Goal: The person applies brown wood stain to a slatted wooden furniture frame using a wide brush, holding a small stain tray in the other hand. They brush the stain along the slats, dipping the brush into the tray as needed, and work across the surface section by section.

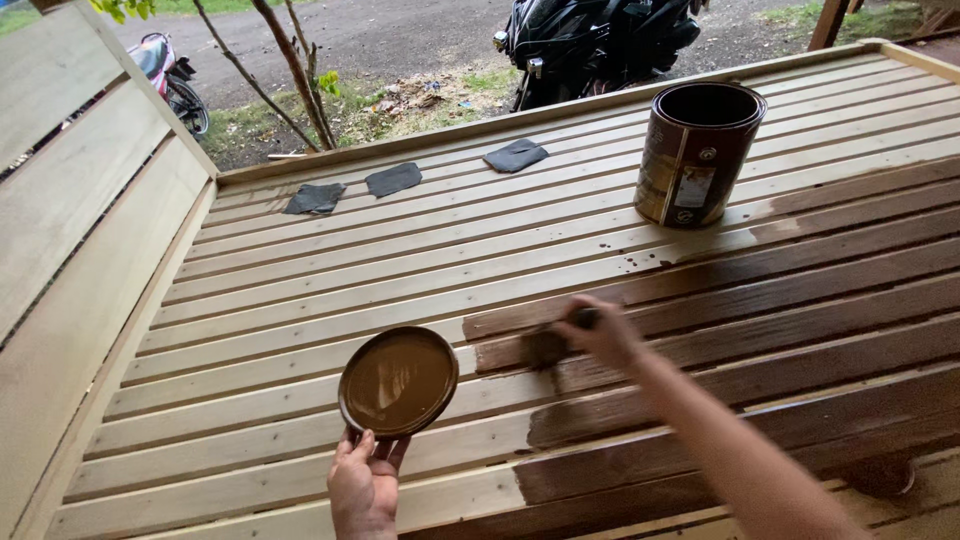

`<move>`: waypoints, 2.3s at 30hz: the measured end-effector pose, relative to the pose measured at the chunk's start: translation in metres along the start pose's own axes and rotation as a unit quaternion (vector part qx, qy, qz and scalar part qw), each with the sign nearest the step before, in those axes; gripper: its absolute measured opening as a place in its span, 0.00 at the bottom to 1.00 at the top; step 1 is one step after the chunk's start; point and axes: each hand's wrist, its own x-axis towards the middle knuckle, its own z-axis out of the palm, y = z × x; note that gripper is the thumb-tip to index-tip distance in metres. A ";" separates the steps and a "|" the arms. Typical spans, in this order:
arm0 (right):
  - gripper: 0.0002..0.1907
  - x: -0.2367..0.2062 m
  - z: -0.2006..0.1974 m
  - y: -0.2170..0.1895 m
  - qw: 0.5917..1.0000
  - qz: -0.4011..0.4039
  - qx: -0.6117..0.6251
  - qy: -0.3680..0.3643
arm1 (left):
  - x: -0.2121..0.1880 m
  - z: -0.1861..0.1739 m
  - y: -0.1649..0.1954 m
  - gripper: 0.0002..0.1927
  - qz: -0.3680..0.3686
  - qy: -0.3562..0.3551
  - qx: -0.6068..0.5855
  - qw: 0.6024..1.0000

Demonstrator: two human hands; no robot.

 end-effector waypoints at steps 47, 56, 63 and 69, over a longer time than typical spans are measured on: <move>0.10 -0.115 0.049 -0.012 0.970 -0.162 -0.178 -0.035 | -0.007 0.017 -0.036 0.28 -0.056 -0.016 -0.009 0.998; 0.10 -0.118 0.011 -0.048 0.980 -0.063 -0.087 -0.165 | -0.006 0.008 -0.037 0.28 -0.044 -0.035 -0.019 0.998; 0.05 -0.160 -0.165 0.035 0.971 0.076 -0.199 -0.109 | -0.035 0.026 -0.057 0.27 -0.065 -0.055 -0.022 0.996; 0.04 -0.159 -0.239 0.033 0.942 0.181 -0.272 -0.082 | -0.082 0.055 -0.070 0.26 -0.072 -0.042 -0.021 0.996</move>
